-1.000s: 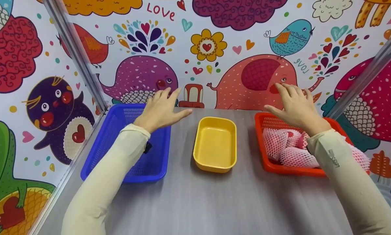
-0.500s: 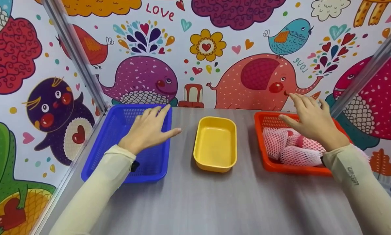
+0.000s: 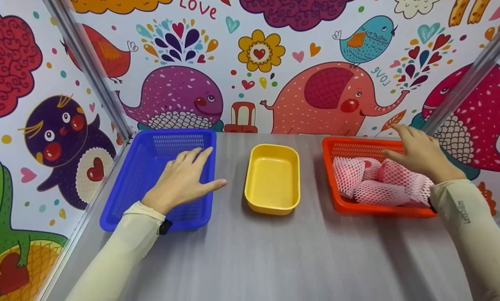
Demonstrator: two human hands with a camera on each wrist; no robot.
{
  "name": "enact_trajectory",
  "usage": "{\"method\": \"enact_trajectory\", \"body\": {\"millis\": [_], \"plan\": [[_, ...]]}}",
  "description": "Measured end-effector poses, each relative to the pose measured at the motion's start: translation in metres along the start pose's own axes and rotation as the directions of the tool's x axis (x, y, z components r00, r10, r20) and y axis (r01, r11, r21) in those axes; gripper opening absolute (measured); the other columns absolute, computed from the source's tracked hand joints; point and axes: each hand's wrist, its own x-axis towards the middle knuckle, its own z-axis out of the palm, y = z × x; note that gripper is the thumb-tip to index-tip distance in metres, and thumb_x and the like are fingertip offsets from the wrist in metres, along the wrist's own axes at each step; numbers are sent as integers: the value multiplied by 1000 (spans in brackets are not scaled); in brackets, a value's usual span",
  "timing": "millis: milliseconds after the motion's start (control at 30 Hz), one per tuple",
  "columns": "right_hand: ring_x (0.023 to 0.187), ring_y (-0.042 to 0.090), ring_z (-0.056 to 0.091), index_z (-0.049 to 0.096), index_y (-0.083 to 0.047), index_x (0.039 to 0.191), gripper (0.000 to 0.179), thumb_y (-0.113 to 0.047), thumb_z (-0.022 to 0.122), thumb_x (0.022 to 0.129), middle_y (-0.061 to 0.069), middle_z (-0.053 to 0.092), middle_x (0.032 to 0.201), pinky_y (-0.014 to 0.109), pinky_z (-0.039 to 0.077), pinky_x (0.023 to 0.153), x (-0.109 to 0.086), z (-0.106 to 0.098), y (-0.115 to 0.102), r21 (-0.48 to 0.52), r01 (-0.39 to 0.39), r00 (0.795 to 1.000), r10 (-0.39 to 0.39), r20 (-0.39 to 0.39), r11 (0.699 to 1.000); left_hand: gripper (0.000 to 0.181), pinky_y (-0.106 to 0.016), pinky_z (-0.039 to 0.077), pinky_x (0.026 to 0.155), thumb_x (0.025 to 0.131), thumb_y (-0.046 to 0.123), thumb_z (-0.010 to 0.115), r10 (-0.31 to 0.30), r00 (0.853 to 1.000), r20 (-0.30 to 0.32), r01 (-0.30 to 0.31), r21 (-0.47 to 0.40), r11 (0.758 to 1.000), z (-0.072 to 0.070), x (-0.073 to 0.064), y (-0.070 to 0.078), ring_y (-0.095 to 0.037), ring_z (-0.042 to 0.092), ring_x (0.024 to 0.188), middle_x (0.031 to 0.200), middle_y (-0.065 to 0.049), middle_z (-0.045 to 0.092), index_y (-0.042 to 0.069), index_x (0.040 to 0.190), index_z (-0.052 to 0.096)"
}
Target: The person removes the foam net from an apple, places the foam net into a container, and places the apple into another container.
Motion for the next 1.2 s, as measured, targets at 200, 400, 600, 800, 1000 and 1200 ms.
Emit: {"method": "enact_trajectory", "body": {"millis": [200, 400, 600, 800, 1000, 1200], "plan": [[134, 58, 18, 21, -4, 157, 113, -62, 77, 78, 34, 24, 153, 80, 8, 101, -2, 12, 27, 33, -50, 993, 46, 108, 998, 105, -70, 21, 110, 82, 84, 48, -11, 1000, 15, 11, -17, 1000, 6, 0, -3, -44, 28, 143, 158, -19, 31, 18, 160, 24], [131, 61, 19, 20, 2, 155, 121, -57, 84, 71, 39, 26, 149, 82, 10, 99, -4, 27, 38, 9, -82, 964, 77, 254, 997, 105, -70, 20, 110, 81, 85, 48, -21, 999, 34, 23, -39, 999, 12, -1, -3, -44, 28, 143, 158, -20, 30, 19, 160, 26], [123, 63, 19, 15, -1, 157, 133, -56, 90, 62, 38, 22, 149, 84, 14, 94, -8, 39, 45, 32, -200, 918, 176, 356, 979, 103, -69, 19, 111, 82, 85, 46, -28, 998, 51, 31, -61, 998, 18, 1, -1, -42, 27, 144, 159, -18, 30, 21, 160, 27], [122, 66, 15, 4, -5, 159, 143, -54, 92, 58, 39, 13, 152, 85, 13, 93, -8, 53, 55, 82, -271, 905, 225, 361, 959, 100, -70, 18, 110, 84, 82, 48, -34, 996, 79, 40, -76, 996, 25, 0, -2, -43, 26, 144, 159, -19, 30, 19, 159, 29], [121, 63, 21, 7, 1, 155, 141, -55, 92, 58, 38, 25, 147, 83, 12, 97, -1, 60, 57, 92, -242, 932, 205, 298, 966, 108, -69, 19, 111, 78, 90, 40, -58, 994, 96, 65, -78, 995, 31, -2, -3, -41, 27, 144, 159, -17, 31, 19, 158, 30], [120, 57, 33, 18, 8, 147, 129, -56, 91, 61, 37, 36, 137, 80, 16, 100, 1, 51, 60, 27, -163, 969, 155, 192, 986, 102, -69, 20, 110, 82, 85, 45, -53, 994, 94, 61, -88, 994, 33, -3, -2, -41, 28, 144, 158, -17, 32, 19, 158, 31]]}}
